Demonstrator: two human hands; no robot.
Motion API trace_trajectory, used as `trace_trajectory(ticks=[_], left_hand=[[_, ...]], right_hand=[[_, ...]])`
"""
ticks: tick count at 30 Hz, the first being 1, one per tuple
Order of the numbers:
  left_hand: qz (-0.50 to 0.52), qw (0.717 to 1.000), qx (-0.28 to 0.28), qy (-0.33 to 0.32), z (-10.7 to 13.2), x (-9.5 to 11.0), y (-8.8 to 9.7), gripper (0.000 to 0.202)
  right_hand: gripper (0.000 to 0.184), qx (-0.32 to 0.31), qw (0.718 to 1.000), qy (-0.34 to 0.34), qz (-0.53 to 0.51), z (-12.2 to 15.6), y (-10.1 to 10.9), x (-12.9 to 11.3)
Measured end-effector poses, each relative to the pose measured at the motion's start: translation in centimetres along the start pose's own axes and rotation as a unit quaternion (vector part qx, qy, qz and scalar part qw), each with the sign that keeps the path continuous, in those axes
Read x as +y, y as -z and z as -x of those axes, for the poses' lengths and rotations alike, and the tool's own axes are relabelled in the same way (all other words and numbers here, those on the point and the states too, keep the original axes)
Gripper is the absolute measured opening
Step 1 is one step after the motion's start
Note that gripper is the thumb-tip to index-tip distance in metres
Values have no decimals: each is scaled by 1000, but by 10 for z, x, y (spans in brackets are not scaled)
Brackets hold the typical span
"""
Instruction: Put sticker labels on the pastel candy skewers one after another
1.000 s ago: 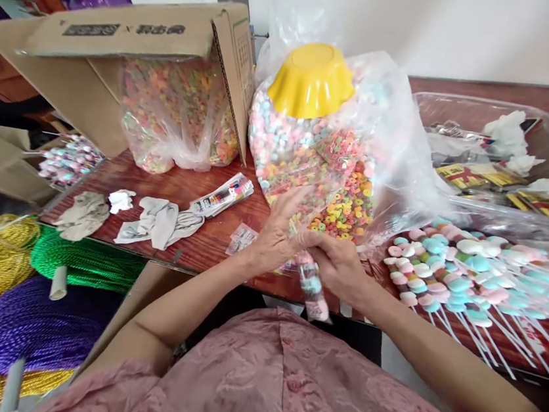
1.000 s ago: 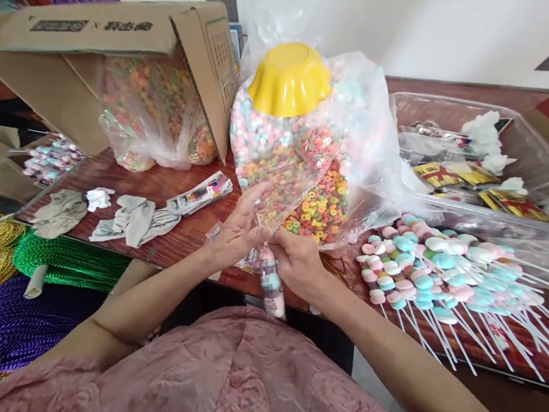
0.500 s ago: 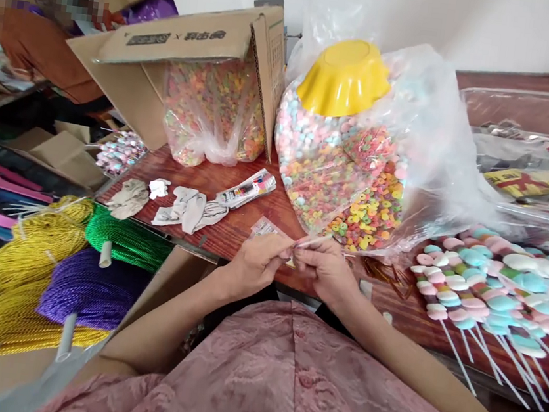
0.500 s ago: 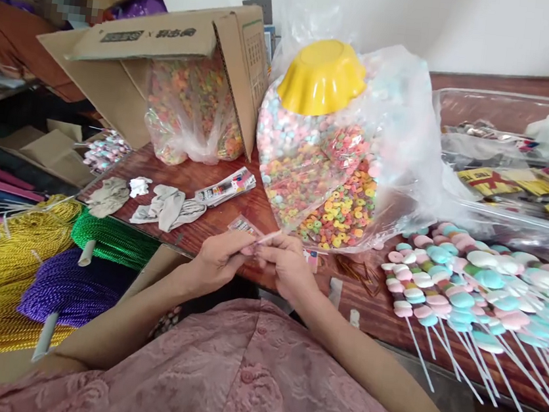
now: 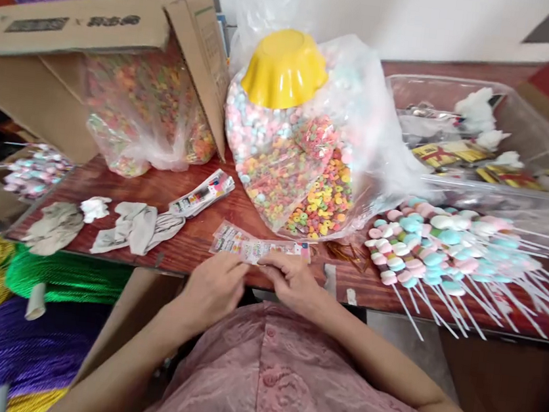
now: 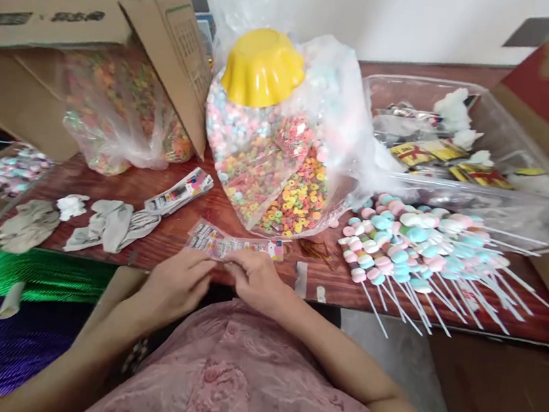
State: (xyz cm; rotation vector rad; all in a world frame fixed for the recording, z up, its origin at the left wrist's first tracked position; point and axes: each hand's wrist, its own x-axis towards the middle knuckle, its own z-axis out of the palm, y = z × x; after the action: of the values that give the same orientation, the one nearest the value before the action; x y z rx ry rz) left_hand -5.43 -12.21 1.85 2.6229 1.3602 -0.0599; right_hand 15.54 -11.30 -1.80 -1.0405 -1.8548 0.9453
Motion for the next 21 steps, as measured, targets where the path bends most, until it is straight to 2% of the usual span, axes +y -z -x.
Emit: trace_trajectory(ticks=[2,4,7,9,10,12,13,14,16,18,21], left_hand=[[-16,997,7,-80,-53,24,-8,23],[-52,991,2,-122,-89,42,-15,20],[-98,985,2,-144,-108,48,-23,21],[-105,984,9,-140,-108,43,-28,24],[-102,986,12,-134,-106,39,-30,25],[-84,988,23,-125,-105,33,-33,25],[-75,990,32,-117,-104,32,-34,24],[-71,991,44,-106,-105,31,-35,23],[-71,992,72,-80,-105,33,-34,25],[-79,992,81,-58,-104,37,-32,30],[-80,994,66,-44,-102,41,-29,27]], right_hand=[[20,53,993,61,88,4,21,-5],[18,129,979,57,144,14,57,-8],[13,266,933,-3,242,42,131,-7],[12,317,875,-43,364,63,179,-3],[13,329,832,-75,441,72,198,0],[14,301,736,-140,589,84,225,5],[14,275,699,-167,639,88,233,8],[14,246,673,-189,672,89,238,10],[17,198,660,-223,690,88,241,16],[20,177,670,-255,674,85,241,22],[22,178,686,-302,637,80,243,32]])
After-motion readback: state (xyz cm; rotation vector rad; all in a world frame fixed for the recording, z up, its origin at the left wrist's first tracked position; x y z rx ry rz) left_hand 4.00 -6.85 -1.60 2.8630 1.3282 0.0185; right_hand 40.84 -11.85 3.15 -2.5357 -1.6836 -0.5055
